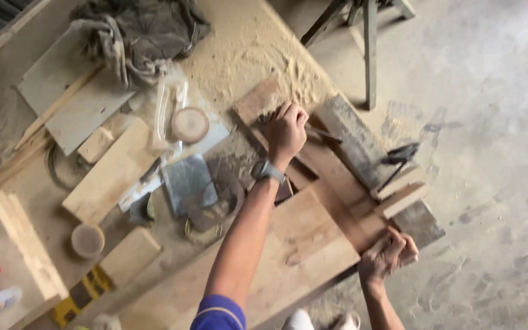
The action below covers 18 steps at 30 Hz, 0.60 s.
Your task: The person sands a wooden plank on a workbench using a handheld power sander. They pause to apply glue from a bottle to a specific spot on the wood, rub it in, and then resume sanding the surface.
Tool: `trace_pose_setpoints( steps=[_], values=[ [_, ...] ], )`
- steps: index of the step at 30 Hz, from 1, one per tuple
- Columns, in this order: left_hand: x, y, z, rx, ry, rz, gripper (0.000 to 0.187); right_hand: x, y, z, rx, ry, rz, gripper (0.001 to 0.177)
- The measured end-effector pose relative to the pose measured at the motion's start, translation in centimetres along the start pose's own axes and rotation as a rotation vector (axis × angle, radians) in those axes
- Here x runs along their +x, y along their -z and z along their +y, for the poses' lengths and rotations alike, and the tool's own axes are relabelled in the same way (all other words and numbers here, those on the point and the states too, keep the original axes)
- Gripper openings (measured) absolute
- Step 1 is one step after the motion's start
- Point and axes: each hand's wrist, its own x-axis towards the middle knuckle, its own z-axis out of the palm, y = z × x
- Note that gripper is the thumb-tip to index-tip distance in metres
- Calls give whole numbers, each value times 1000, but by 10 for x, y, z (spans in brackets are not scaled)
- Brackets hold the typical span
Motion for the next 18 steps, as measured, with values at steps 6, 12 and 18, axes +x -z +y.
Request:
trace_pose_setpoints(
  steps=[6,12,18],
  values=[
    [-158,106,59,-325,175,34,23,1,1,8,95,-28,-42,21],
    [-255,87,102,-179,220,28,16,-3,3,12,198,24,-66,14],
    [-264,70,103,-29,188,109,12,-4,-4,23,235,15,-62,13]
  ],
)
